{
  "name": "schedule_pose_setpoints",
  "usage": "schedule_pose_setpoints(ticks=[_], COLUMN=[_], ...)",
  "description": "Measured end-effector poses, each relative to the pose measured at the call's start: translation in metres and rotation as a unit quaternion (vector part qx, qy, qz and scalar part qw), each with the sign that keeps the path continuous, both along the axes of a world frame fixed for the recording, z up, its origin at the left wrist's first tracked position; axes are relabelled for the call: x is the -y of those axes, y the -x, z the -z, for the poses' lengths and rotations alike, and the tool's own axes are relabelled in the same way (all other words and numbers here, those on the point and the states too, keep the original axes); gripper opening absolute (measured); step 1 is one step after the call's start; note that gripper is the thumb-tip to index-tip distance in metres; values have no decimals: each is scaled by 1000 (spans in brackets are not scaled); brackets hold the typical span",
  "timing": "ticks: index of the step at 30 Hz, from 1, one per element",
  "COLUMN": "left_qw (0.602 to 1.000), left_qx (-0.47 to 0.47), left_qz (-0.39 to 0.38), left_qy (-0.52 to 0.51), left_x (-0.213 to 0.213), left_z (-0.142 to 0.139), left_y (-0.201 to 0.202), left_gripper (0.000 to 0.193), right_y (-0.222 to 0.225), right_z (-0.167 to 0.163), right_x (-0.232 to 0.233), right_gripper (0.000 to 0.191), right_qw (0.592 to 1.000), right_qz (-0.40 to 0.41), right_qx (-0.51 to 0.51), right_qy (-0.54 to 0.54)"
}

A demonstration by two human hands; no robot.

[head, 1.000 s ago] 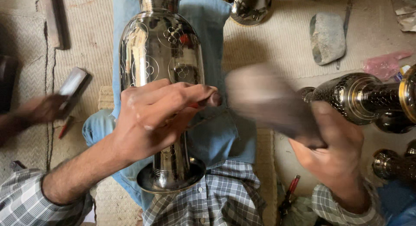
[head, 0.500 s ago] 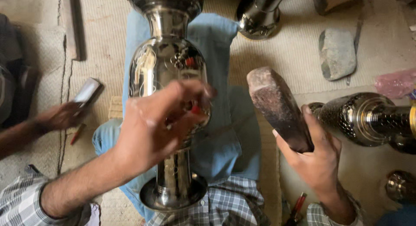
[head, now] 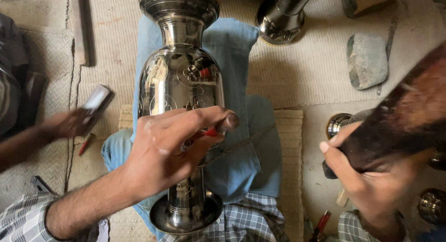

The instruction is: The person sits on the floor with a brass vase held between their legs and, using a small chisel held in one hand and a wooden mallet in the other, repeatedly strikes the chisel to engrave a decorative pattern into the vase surface, repositioning the chisel around the design as they work.

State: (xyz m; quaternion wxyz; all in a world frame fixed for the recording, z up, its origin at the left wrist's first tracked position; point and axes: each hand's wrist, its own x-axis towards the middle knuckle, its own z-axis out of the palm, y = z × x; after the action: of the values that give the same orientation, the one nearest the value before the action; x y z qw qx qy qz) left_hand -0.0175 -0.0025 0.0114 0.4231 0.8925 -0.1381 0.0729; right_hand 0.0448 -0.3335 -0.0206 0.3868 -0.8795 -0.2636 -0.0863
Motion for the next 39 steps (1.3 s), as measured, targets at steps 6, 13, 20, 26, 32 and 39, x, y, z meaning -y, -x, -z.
schedule_pose_setpoints(ticks=[6,13,20,26,32,39], left_qw=[999,993,982,966,953,954], left_qx=[16,-5,-44,19,-88,-79], left_qz=[51,118,182,244,272,271], left_qy=[1,-29,-19,-76,-99,-98], left_x=[1,1,3,2,2,-1], left_z=[-3,-6,-2,-8,-13,-16], left_y=[-9,-19,-30,-34,-38,-34], left_gripper=[49,59,58,78,81,92], right_y=[-11,8,38,53,57,65], right_z=[12,38,68,77,77,76], right_x=[-6,-5,-13,-12,-18,-19], right_gripper=[68,69,62,34,27,21], right_qw=[994,988,932,968,945,944], right_qz=[-92,-42,28,55,56,68], right_qx=[-39,-134,-272,-140,-245,-170], right_qy=[-41,-57,-239,-199,-211,-276])
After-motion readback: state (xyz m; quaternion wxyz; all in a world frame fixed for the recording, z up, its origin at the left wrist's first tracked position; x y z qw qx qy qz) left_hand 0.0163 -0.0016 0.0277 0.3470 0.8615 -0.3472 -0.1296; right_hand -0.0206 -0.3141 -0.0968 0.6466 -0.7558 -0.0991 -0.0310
